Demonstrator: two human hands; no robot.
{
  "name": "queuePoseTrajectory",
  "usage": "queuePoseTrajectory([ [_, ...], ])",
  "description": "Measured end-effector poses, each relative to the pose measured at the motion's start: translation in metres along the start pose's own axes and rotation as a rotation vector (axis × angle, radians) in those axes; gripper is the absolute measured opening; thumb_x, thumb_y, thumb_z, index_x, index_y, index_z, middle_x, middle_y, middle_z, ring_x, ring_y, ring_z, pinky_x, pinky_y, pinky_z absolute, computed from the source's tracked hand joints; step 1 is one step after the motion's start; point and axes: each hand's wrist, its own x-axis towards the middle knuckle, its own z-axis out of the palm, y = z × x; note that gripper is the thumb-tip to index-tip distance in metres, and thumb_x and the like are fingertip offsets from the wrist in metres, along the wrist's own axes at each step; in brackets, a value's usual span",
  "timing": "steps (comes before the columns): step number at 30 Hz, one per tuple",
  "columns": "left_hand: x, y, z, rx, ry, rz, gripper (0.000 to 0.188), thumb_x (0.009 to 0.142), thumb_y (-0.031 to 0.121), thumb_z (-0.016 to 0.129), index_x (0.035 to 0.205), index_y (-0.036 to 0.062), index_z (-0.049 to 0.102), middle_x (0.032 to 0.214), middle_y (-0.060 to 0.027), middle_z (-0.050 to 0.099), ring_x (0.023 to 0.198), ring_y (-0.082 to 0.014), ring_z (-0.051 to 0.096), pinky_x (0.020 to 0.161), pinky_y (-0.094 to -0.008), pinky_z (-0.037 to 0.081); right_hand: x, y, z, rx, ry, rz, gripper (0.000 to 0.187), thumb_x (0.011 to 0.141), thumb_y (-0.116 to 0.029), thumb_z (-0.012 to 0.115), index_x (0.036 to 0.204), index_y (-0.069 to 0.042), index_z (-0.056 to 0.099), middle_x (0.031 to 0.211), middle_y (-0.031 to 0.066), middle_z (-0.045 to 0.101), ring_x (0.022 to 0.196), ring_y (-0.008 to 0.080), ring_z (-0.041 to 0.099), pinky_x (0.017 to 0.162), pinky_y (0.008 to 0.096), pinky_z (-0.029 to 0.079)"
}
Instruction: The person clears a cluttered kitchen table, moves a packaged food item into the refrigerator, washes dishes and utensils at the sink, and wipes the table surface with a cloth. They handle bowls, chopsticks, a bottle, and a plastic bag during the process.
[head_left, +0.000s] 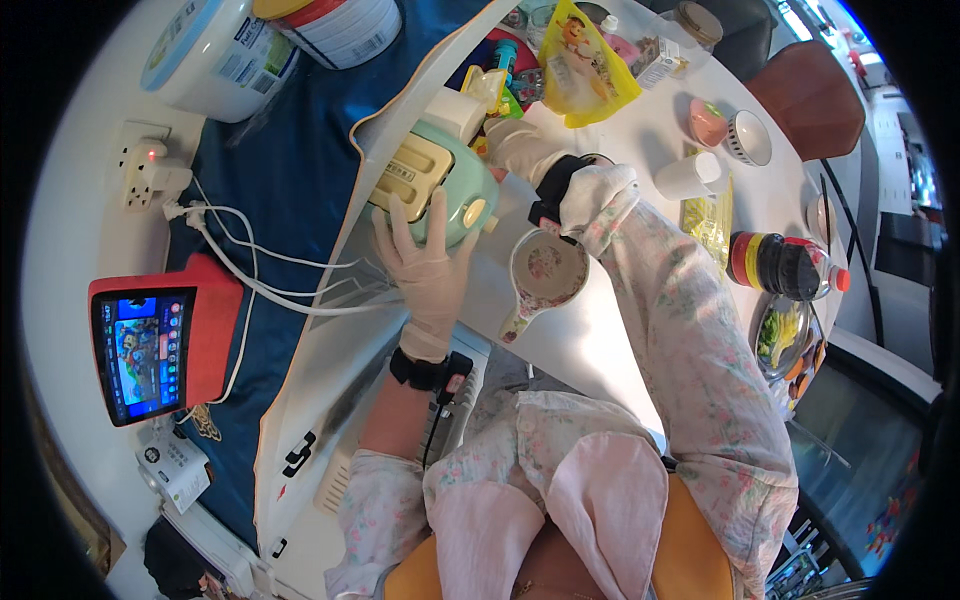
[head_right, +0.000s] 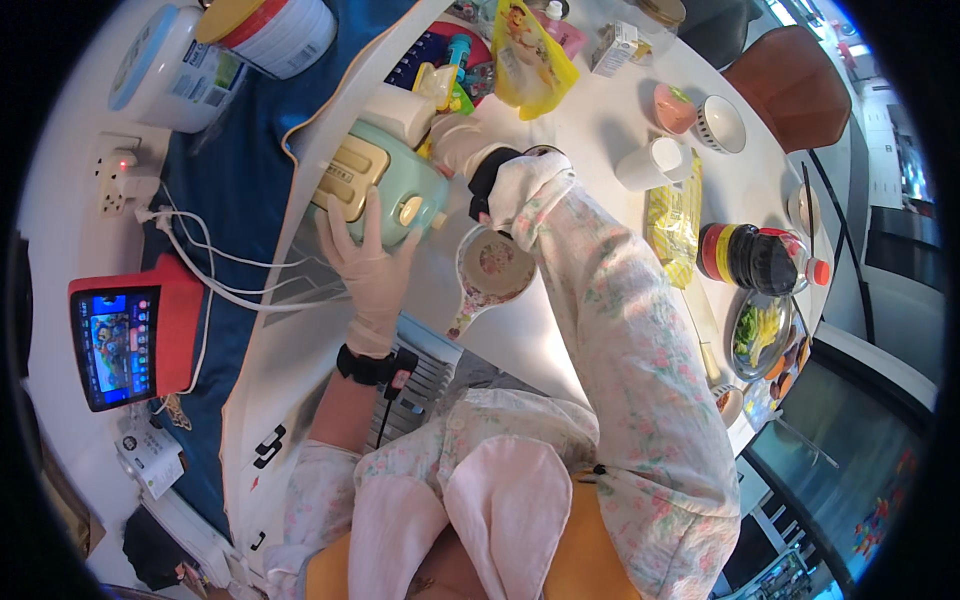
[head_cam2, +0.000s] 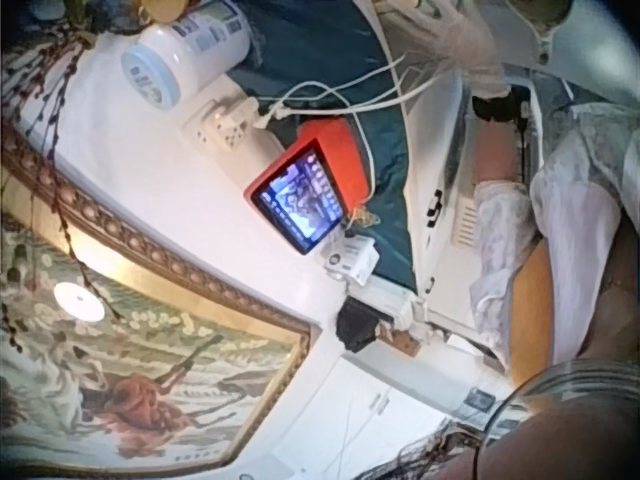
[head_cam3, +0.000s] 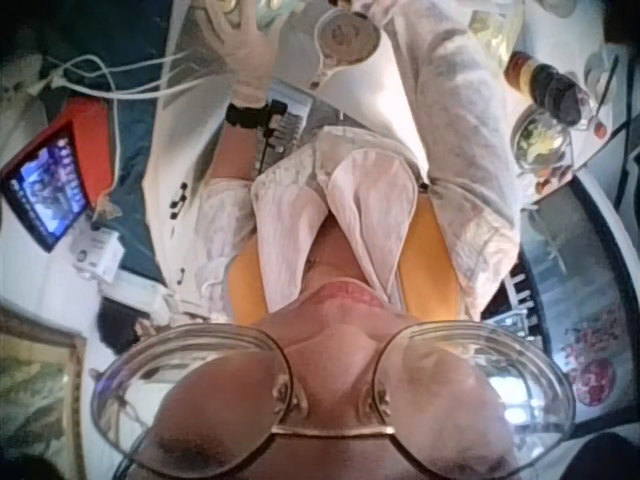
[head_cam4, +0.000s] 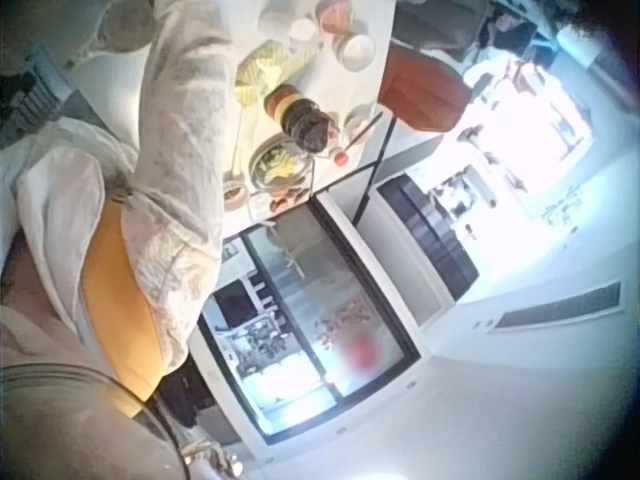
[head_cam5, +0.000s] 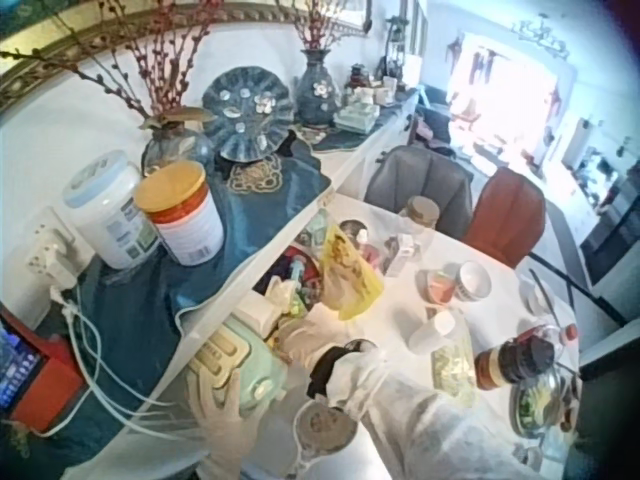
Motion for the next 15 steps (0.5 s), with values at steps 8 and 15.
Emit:
queuePoseTrajectory([
  [8,-0.008,-0.011,0.009,0.014,0.074,0.013,0.067,0.070,0.035,0.080,0.129,0.0142,0.056,0.140,-0.0182,0.030,0.131,-0.0479,0.024,0.103,-0.0592,0.030,0.024,-0.028,0.047,0.126,0.255,0.288,0.018,0.076,-0.012,0.072,0.094,-0.013,0.073,0.096,0.0066,0.072,0.090,0.0260,0.069,0.069,0.0368,0.055],
  [15,-0.023,-0.029,0.014,0.030,0.181,0.062,0.054,0.072,0.036,0.078,0.119,0.0144,0.062,0.140,-0.0179,0.030,0.130,-0.0525,0.023,0.101,-0.0629,0.031,0.026,-0.055,0.058,0.286,0.295,0.377,0.022,0.081,-0.021,0.067,0.101,-0.012,0.071,0.100,0.0094,0.070,0.092,0.0266,0.068,0.073,0.0366,0.055],
])
